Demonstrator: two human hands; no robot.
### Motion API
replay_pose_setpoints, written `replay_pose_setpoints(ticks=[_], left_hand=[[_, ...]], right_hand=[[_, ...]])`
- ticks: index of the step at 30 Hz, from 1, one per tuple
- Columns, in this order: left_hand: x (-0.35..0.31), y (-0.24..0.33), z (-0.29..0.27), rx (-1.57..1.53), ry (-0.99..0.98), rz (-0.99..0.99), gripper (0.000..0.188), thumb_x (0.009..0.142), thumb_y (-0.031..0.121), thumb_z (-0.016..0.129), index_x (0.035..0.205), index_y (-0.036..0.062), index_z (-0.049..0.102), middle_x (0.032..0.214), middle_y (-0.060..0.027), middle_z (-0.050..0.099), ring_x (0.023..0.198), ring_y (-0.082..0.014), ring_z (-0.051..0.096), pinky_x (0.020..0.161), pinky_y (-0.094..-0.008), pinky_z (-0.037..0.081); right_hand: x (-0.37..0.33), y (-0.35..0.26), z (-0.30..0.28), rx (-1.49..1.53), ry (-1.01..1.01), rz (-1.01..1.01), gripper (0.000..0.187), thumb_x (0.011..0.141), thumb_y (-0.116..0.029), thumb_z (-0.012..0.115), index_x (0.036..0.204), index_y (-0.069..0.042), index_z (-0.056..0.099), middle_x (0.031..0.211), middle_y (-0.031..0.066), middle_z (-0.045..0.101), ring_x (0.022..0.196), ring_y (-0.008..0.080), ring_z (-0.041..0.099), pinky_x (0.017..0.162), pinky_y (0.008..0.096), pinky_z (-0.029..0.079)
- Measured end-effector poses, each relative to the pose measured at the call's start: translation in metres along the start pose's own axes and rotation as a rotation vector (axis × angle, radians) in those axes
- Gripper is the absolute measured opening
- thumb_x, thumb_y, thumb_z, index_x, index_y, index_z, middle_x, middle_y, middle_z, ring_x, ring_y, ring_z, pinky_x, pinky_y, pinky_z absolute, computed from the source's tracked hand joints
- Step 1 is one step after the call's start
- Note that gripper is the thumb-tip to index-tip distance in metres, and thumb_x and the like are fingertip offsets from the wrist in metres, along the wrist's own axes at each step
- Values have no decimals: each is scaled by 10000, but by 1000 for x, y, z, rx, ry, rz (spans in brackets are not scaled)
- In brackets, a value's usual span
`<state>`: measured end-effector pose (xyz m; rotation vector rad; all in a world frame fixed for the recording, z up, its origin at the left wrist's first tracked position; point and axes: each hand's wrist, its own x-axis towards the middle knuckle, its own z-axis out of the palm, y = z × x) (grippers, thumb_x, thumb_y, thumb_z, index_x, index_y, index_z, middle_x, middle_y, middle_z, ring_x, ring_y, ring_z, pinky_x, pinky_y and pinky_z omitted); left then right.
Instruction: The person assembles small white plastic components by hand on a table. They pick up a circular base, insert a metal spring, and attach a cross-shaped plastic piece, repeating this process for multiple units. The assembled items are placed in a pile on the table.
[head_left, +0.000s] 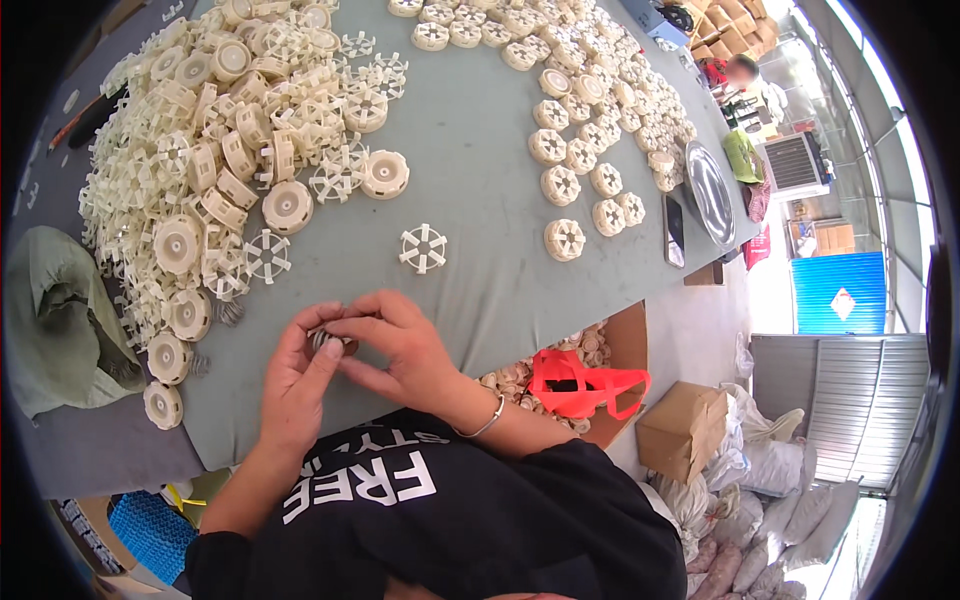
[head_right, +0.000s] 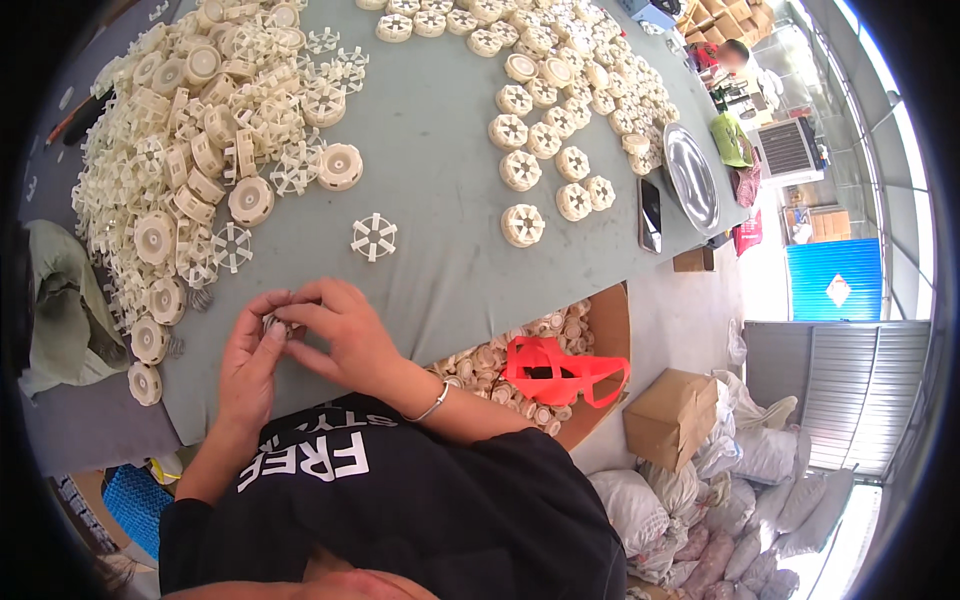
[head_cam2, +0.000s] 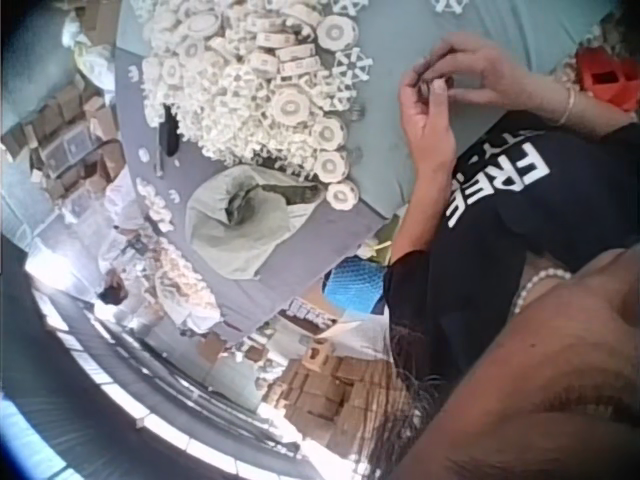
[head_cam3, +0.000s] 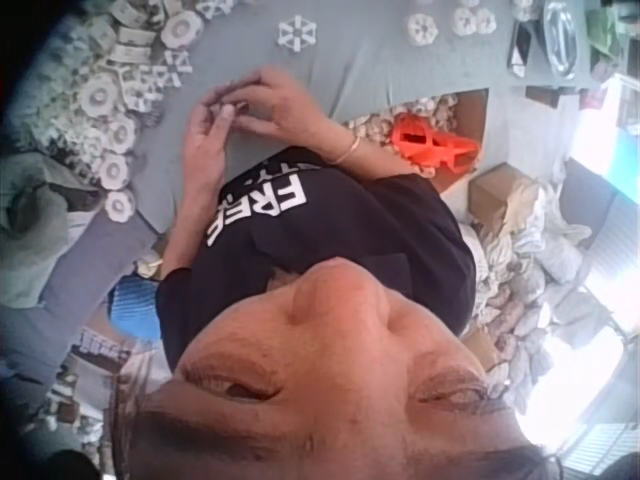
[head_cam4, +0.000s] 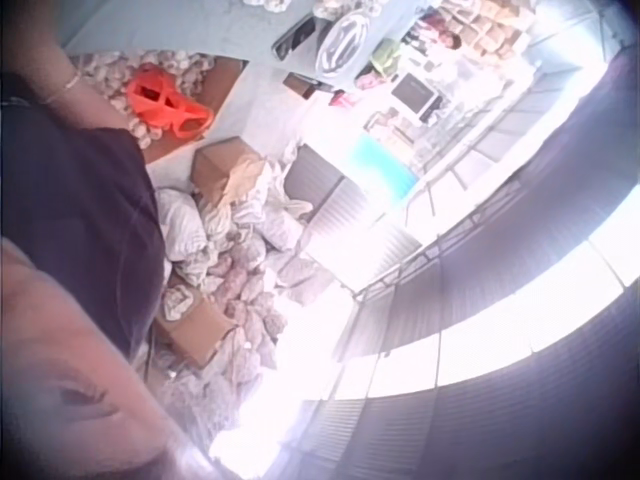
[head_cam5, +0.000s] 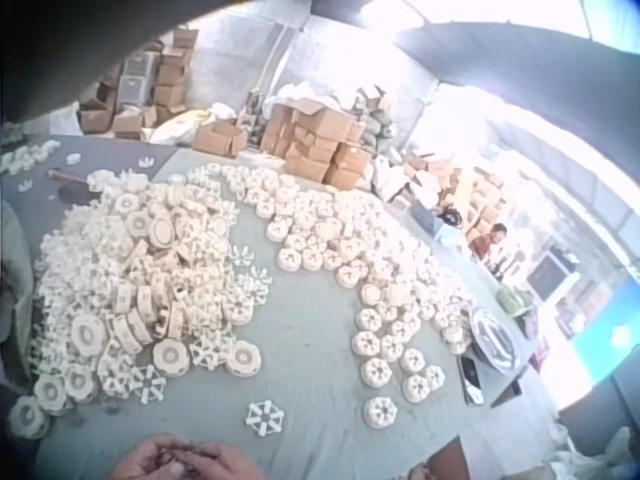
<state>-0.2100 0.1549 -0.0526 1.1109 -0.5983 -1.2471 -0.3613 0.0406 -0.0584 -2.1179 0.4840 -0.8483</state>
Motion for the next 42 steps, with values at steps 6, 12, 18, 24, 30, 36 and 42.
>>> replay_pose_setpoints(ticks=[6,12,18,24,30,36,42], left_hand=[[2,-6,-15,60,-48,107,402,1025,8,690,1420,-5,617,1371,-84,598,1206,-189,660,1013,-341,569],[5,-8,-16,30,8,163,379,975,-25,747,1350,-5,694,1330,-83,608,1129,-194,702,963,-331,599],[4,0,-19,199,108,132,300,962,35,803,1259,2,776,1127,-58,690,988,-156,717,858,-276,599],[1,-3,-18,21,159,92,304,956,49,814,1251,-11,777,1077,-83,746,851,-127,713,764,-264,604],[-1,2,-13,29,213,-118,293,992,125,782,1238,-33,758,987,-85,762,818,-138,712,719,-281,606],[1,-11,-17,-43,181,-183,227,1045,190,733,1184,10,732,963,-48,759,775,-126,720,661,-265,598],[-9,-4,-11,-228,59,-256,179,1055,209,726,1151,61,699,960,-13,743,746,-115,713,625,-243,593]], right_hand=[[-1,-3,-10,325,-76,222,377,903,-52,804,1269,-32,719,1102,102,687,967,219,676,856,347,551],[2,-3,-11,335,-101,223,386,922,-21,784,1301,-18,715,1131,116,715,943,203,692,873,333,560],[5,-1,-7,219,-73,149,355,925,-56,791,1275,-33,738,1060,131,747,936,264,740,830,348,585],[9,-12,-2,-66,-40,-15,377,897,-45,809,1271,-37,757,1076,142,755,936,291,748,803,352,597],[-6,-5,4,-84,17,-58,416,908,-68,797,1318,-70,725,1122,119,743,946,307,747,792,399,611],[-22,-4,3,-113,89,-147,429,922,-72,774,1345,-87,705,1171,100,726,996,321,734,821,410,617],[-42,-14,7,-102,224,-225,383,946,-69,749,1327,-83,709,1178,99,723,984,340,732,825,415,611]])
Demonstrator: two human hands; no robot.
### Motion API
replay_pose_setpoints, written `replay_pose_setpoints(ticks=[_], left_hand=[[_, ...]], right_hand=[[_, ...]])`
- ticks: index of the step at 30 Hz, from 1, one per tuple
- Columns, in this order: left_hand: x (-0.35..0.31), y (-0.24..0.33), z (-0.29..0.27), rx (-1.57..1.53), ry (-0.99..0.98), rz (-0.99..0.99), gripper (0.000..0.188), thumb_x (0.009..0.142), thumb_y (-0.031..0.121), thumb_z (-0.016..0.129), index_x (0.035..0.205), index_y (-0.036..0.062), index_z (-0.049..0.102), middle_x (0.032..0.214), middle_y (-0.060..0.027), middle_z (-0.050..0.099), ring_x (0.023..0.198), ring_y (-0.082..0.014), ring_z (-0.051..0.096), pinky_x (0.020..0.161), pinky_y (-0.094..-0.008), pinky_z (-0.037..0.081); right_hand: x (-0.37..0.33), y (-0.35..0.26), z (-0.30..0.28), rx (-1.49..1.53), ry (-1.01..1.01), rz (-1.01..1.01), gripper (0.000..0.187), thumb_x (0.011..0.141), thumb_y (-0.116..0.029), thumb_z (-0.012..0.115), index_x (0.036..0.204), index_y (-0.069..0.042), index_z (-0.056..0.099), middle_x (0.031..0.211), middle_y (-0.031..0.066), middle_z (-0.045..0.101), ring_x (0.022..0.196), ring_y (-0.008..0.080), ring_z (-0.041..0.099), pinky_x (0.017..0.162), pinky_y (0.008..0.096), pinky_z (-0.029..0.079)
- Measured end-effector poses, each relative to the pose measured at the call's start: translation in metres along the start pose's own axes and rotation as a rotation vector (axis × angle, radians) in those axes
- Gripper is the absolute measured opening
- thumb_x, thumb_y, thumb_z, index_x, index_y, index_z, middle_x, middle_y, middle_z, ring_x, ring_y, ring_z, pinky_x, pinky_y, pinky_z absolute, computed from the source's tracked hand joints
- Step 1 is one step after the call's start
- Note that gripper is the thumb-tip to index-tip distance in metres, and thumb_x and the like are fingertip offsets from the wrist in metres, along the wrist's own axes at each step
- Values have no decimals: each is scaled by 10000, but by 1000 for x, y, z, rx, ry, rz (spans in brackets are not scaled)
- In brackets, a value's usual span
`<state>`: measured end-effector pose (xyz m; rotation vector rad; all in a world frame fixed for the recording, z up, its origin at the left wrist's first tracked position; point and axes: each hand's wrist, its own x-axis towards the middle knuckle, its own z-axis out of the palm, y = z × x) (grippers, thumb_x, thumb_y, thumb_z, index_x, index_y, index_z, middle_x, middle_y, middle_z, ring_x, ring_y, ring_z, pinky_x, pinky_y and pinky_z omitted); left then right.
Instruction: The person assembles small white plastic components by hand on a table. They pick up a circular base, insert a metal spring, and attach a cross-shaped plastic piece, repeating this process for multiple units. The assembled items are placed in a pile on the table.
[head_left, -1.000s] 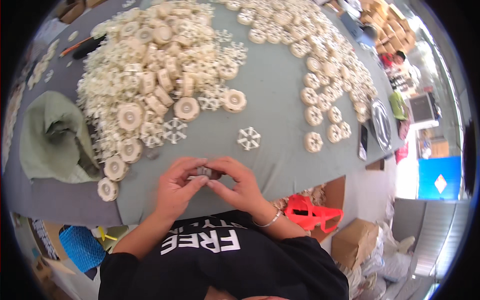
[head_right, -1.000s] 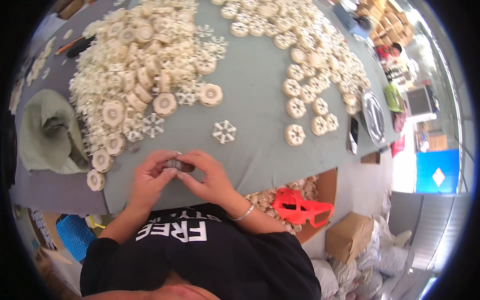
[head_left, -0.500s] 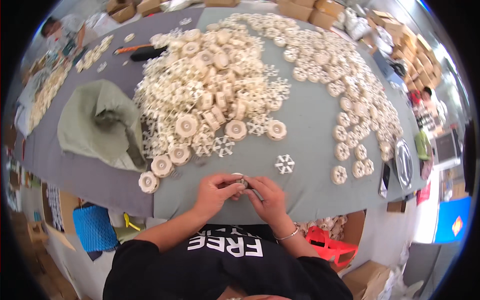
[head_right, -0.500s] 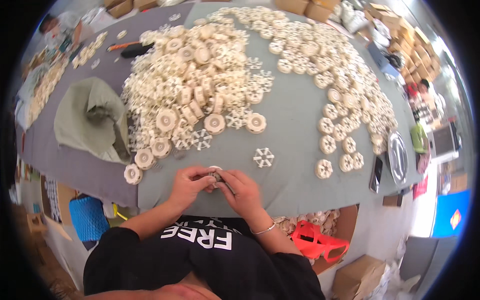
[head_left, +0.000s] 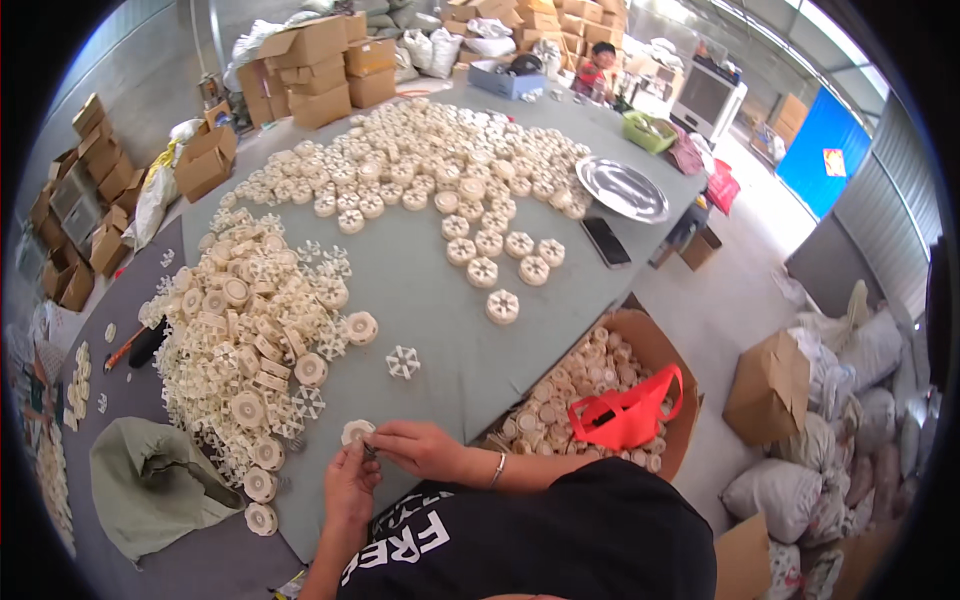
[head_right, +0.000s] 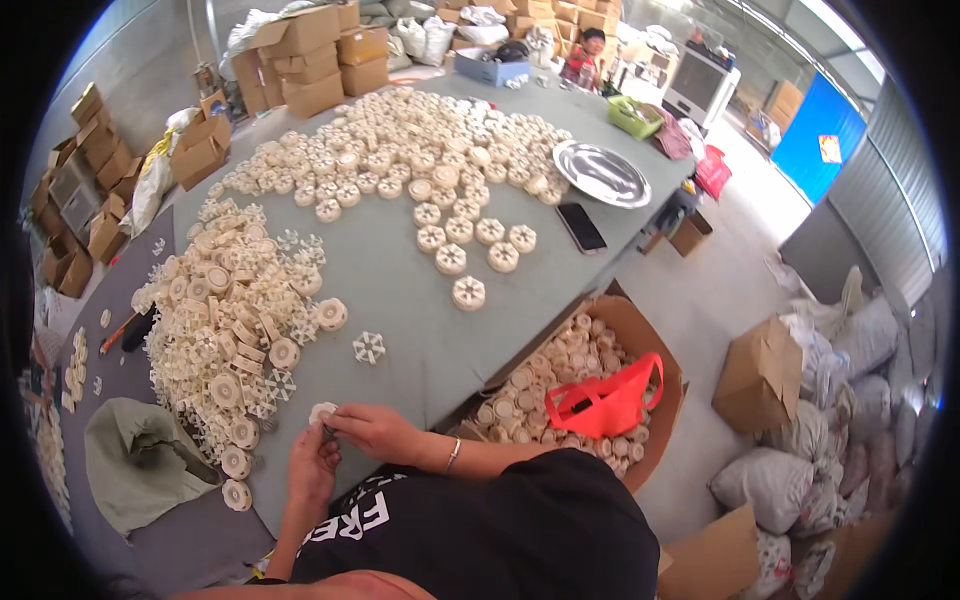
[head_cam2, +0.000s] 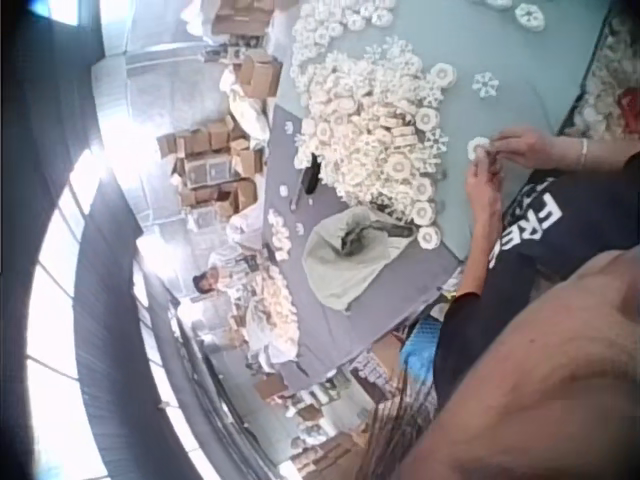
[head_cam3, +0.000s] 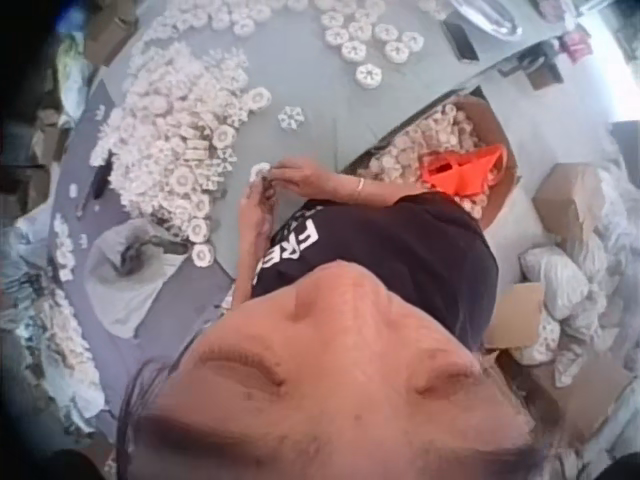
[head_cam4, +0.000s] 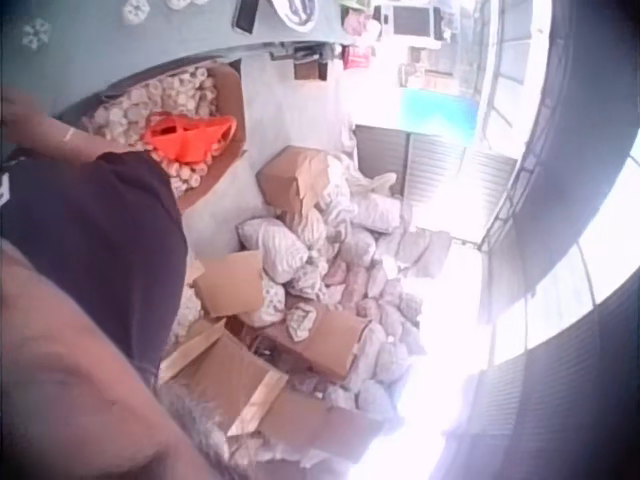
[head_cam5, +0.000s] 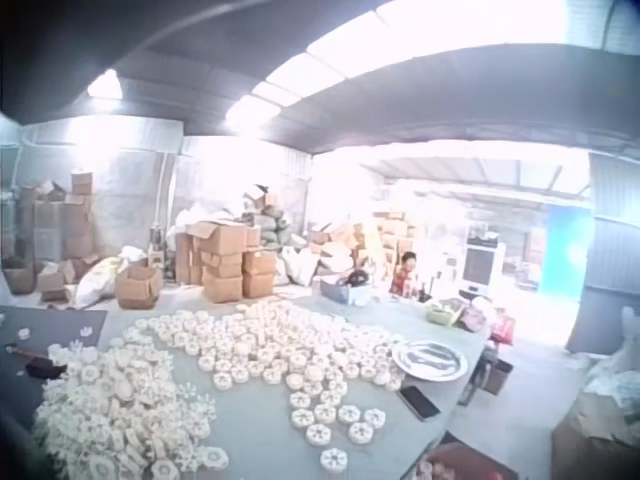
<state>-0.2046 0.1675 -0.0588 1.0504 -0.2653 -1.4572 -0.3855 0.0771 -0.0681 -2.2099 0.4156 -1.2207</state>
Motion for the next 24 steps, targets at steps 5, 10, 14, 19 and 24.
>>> replay_pose_setpoints(ticks=[5,10,14,19,24], left_hand=[[-22,-10,-12,208,31,-10,208,1052,137,703,1236,42,675,1067,-49,739,844,-158,734,703,-257,617],[-37,-16,-25,199,-88,-90,245,1047,80,689,1282,17,664,1100,-69,737,910,-173,748,778,-273,642],[-37,-19,-8,221,-122,-71,298,1029,22,683,1324,5,648,1119,-86,729,987,-181,740,865,-279,637],[-40,-24,9,333,-171,-95,390,955,-14,726,1336,1,643,1182,-86,716,1015,-219,738,867,-322,623],[-49,-22,32,520,-207,15,413,921,-42,776,1318,-19,665,1093,-99,763,956,-158,735,910,-297,606]], right_hand=[[-35,-12,-17,-71,-118,53,429,947,-100,768,1370,-110,697,1110,98,737,897,294,740,750,391,606],[-161,5,-71,-149,-26,524,509,962,-201,728,1458,-151,628,1107,153,764,835,333,753,747,434,603],[-283,84,-129,-326,408,1234,544,967,-214,729,1445,-6,573,963,216,774,839,354,761,708,447,600],[-351,141,-187,-706,438,1215,388,961,-203,738,1250,37,641,897,250,752,797,389,745,717,476,581],[-162,35,-101,-16,35,797,288,1031,-249,734,1194,-12,756,940,61,762,828,127,702,739,308,577]])
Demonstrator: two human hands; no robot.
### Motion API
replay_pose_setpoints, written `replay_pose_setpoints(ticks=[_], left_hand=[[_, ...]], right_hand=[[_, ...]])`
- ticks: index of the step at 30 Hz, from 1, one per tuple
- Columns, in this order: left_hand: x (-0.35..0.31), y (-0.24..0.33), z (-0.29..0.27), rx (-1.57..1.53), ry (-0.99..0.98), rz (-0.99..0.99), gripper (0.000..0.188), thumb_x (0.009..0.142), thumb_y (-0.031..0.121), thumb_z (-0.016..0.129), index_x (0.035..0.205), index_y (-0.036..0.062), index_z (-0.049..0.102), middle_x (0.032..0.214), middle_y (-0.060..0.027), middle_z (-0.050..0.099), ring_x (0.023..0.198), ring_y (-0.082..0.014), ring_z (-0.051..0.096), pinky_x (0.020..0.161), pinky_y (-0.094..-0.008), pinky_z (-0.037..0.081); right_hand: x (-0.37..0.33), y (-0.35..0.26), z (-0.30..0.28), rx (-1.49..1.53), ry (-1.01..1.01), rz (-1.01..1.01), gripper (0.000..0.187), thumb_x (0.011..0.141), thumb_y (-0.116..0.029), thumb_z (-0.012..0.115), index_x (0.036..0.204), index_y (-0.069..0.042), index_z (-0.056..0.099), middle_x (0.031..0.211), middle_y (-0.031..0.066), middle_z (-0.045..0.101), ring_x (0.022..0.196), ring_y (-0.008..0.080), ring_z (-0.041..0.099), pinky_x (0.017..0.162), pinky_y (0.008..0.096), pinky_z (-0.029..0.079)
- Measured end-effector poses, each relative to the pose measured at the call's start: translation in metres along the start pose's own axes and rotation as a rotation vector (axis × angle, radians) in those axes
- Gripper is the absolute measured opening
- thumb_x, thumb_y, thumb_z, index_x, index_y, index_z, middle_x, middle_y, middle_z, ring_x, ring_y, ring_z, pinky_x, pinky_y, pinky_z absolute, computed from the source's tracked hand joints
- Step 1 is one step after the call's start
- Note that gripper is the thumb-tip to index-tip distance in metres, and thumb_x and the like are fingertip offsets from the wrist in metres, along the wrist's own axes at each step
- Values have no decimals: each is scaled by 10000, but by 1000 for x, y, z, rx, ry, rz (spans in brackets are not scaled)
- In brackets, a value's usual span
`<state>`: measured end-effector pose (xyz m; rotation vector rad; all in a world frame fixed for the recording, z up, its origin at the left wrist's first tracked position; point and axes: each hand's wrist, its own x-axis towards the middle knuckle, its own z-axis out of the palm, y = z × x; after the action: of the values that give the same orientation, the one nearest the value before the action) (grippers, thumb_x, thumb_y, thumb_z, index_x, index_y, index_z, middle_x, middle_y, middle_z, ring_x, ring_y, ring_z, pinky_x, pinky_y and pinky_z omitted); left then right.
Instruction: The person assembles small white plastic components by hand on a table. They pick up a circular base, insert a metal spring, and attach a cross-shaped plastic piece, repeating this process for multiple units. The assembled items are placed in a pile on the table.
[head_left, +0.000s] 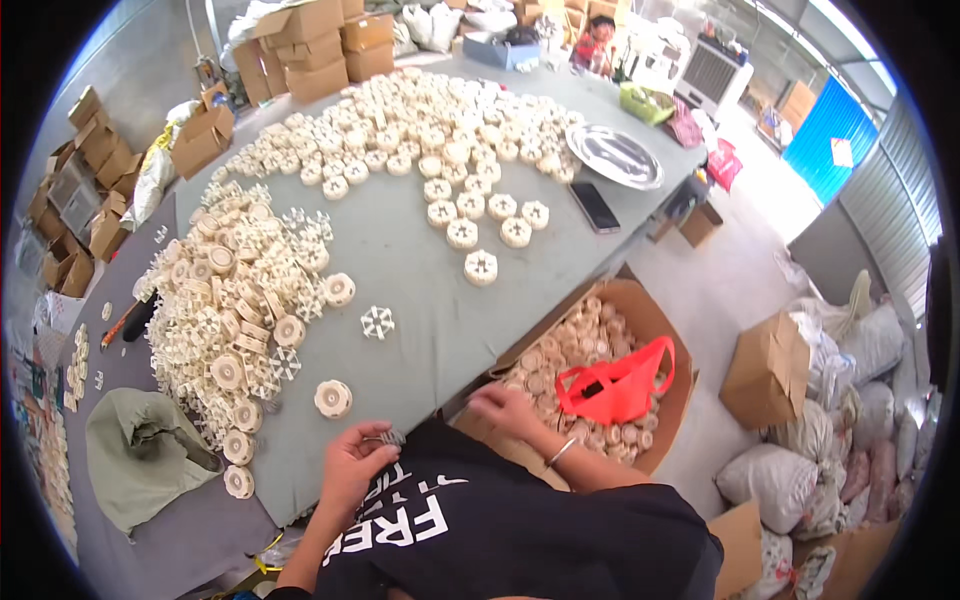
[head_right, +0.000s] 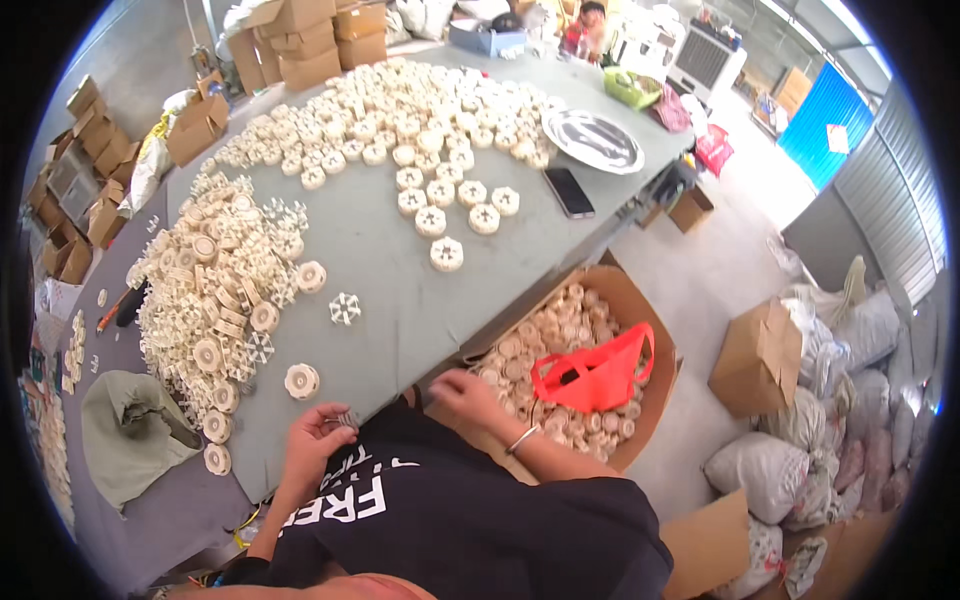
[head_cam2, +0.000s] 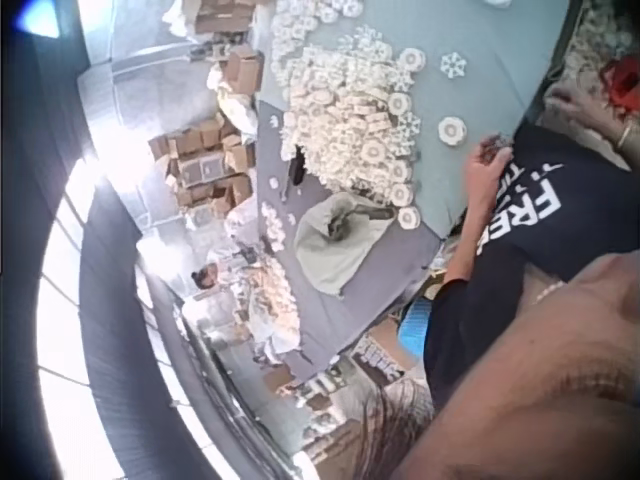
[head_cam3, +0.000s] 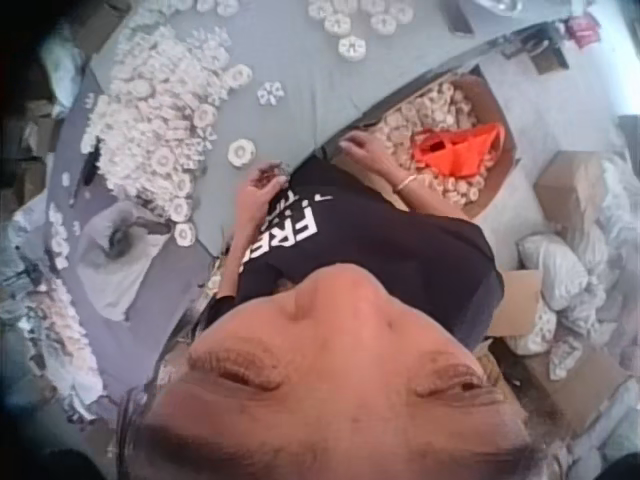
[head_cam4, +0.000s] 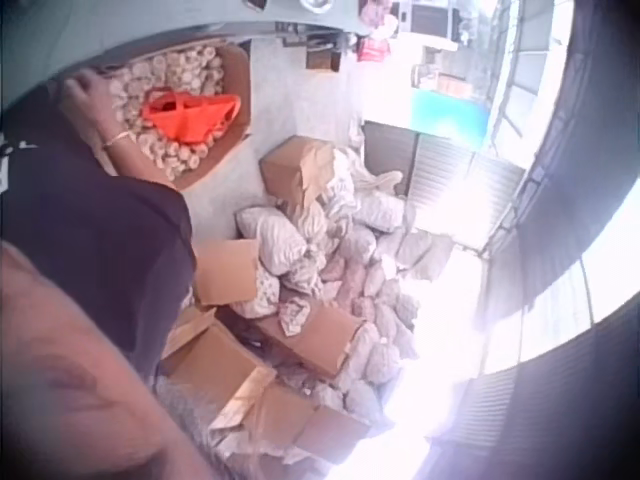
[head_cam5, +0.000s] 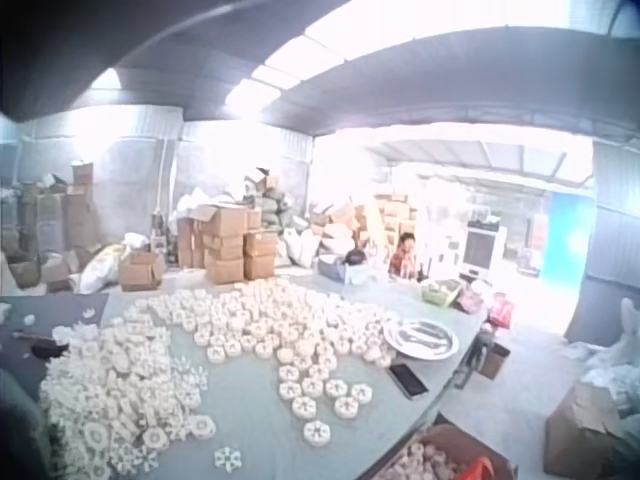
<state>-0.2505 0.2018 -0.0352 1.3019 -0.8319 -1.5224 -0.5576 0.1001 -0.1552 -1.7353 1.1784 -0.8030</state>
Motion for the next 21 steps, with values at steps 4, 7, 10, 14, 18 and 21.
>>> replay_pose_setpoints(ticks=[4,7,10,14,18,21], left_hand=[[-1,-3,14,291,-28,248,390,899,-60,801,1270,-18,690,1122,-112,758,960,-163,762,853,-292,638],[-8,-3,11,399,7,375,343,880,-60,813,1204,-27,704,1079,-122,749,943,-201,793,832,-309,652],[-18,4,9,488,57,444,305,853,-46,839,1142,-17,746,1047,-114,727,914,-206,795,811,-307,652],[-24,5,1,620,94,548,294,831,-6,869,1113,8,789,1020,-110,722,846,-199,784,772,-307,650],[-33,5,-6,669,131,575,302,836,11,870,1129,22,796,976,-95,725,833,-199,778,767,-301,640],[-40,3,-12,570,159,517,303,864,11,855,1159,11,790,967,-96,745,850,-186,775,759,-297,630]], right_hand=[[9,-77,38,652,-572,125,314,1141,-239,577,1339,-17,680,987,25,746,791,78,667,764,263,551],[10,-91,54,773,-677,127,330,1148,-256,571,1344,-6,660,970,26,738,807,83,677,785,260,541],[15,-95,61,792,-713,149,327,1151,-267,569,1335,-16,667,931,20,734,808,82,681,777,254,532],[13,-107,63,791,-743,215,309,1142,-288,592,1265,-25,699,936,13,734,801,85,691,764,255,544],[10,-115,69,762,-696,211,291,1127,-283,625,1221,-23,718,958,18,746,798,88,701,761,261,563],[9,-114,81,808,-662,182,270,1108,-239,659,1250,-16,714,976,32,756,793,88,699,757,262,568]])
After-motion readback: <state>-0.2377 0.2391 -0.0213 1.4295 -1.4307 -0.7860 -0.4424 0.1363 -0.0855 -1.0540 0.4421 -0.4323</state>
